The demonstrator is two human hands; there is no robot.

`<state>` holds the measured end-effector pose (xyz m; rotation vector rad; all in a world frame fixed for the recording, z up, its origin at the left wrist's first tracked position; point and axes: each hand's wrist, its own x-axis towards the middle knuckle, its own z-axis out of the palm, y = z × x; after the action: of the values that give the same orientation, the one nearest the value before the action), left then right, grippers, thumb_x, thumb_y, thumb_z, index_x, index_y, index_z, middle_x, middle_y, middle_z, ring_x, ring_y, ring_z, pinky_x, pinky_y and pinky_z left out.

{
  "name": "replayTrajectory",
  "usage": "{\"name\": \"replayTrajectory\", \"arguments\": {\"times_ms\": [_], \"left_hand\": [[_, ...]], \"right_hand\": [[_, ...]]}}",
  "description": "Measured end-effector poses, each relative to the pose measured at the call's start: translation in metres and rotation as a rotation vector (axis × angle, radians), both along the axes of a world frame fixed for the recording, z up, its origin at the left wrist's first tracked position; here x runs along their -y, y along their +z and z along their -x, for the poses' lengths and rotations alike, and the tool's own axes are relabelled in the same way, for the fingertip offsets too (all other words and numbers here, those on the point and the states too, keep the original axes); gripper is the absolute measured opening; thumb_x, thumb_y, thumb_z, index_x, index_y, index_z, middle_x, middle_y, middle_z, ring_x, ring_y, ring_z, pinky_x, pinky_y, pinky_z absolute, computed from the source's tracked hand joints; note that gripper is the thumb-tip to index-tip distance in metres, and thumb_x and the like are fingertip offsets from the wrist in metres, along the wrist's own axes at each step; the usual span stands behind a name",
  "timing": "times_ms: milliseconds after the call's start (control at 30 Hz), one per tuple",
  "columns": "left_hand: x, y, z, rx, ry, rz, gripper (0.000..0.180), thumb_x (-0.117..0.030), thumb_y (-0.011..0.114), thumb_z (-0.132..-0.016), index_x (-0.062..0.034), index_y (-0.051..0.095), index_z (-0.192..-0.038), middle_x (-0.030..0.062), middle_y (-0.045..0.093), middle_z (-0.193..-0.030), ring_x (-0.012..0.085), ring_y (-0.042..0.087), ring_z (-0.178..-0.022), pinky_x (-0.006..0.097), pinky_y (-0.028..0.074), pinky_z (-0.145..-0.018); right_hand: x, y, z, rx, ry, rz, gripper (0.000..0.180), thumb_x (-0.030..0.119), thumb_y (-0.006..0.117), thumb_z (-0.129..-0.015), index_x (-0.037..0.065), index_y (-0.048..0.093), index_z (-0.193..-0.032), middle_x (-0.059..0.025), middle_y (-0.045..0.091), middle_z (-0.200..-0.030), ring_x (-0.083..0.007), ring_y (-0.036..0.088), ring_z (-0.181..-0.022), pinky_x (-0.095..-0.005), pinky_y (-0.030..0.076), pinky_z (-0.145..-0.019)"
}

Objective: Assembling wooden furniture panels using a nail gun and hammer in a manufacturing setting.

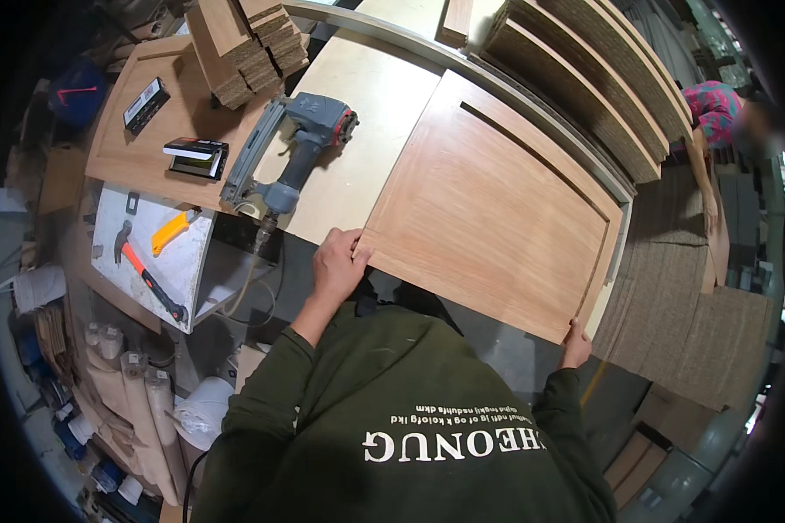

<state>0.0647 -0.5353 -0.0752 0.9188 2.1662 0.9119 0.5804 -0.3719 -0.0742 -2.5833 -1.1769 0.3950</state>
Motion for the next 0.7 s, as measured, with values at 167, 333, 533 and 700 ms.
{"name": "replayTrajectory", "arguments": {"times_ms": [167, 333, 533, 700], "left_hand": [[-0.001, 0.001, -0.001, -0.345, 0.034, -0.062, 0.034, -0.023, 0.072, -0.074, -0.0073, 0.064, -0.103, 0.0119, 0.056, -0.086, 0.0313, 0.058, -0.081, 0.040, 0.047, -0.069], [0.013, -0.002, -0.003, -0.241, 0.038, 0.006, 0.037, -0.026, 0.073, -0.074, -0.0076, 0.064, -0.105, 0.0122, 0.056, -0.087, 0.0316, 0.058, -0.082, 0.041, 0.047, -0.070], [0.014, 0.006, -0.004, -0.219, 0.108, -0.040, 0.039, -0.025, 0.072, -0.075, -0.0076, 0.063, -0.108, 0.0136, 0.055, -0.093, 0.0321, 0.057, -0.089, 0.041, 0.047, -0.076], [0.009, -0.011, 0.000, -0.085, 0.155, -0.173, 0.046, -0.022, 0.076, -0.071, -0.0023, 0.061, -0.109, 0.0148, 0.053, -0.098, 0.0296, 0.052, -0.098, 0.037, 0.044, -0.086]], "right_hand": [[0.029, 0.012, 0.030, 0.056, -0.036, -0.015, 0.067, 0.054, 0.071, -0.069, -0.005, 0.065, -0.102, -0.0188, 0.066, -0.100, -0.0294, 0.062, -0.096, -0.0369, 0.045, -0.085], [0.050, -0.007, 0.011, 0.065, -0.022, -0.129, 0.060, 0.050, 0.069, -0.075, -0.006, 0.065, -0.094, -0.0139, 0.067, -0.093, -0.0227, 0.061, -0.088, -0.0335, 0.045, -0.080], [0.044, -0.021, 0.035, -0.159, -0.114, -0.380, 0.054, 0.040, 0.072, -0.077, -0.007, 0.059, -0.101, -0.0139, 0.064, -0.093, -0.0197, 0.058, -0.087, -0.0320, 0.045, -0.077], [0.048, -0.022, 0.013, -0.257, -0.079, -0.316, 0.050, 0.033, 0.074, -0.075, -0.004, 0.054, -0.102, -0.0150, 0.060, -0.097, -0.0233, 0.056, -0.089, -0.0347, 0.044, -0.083]]}}
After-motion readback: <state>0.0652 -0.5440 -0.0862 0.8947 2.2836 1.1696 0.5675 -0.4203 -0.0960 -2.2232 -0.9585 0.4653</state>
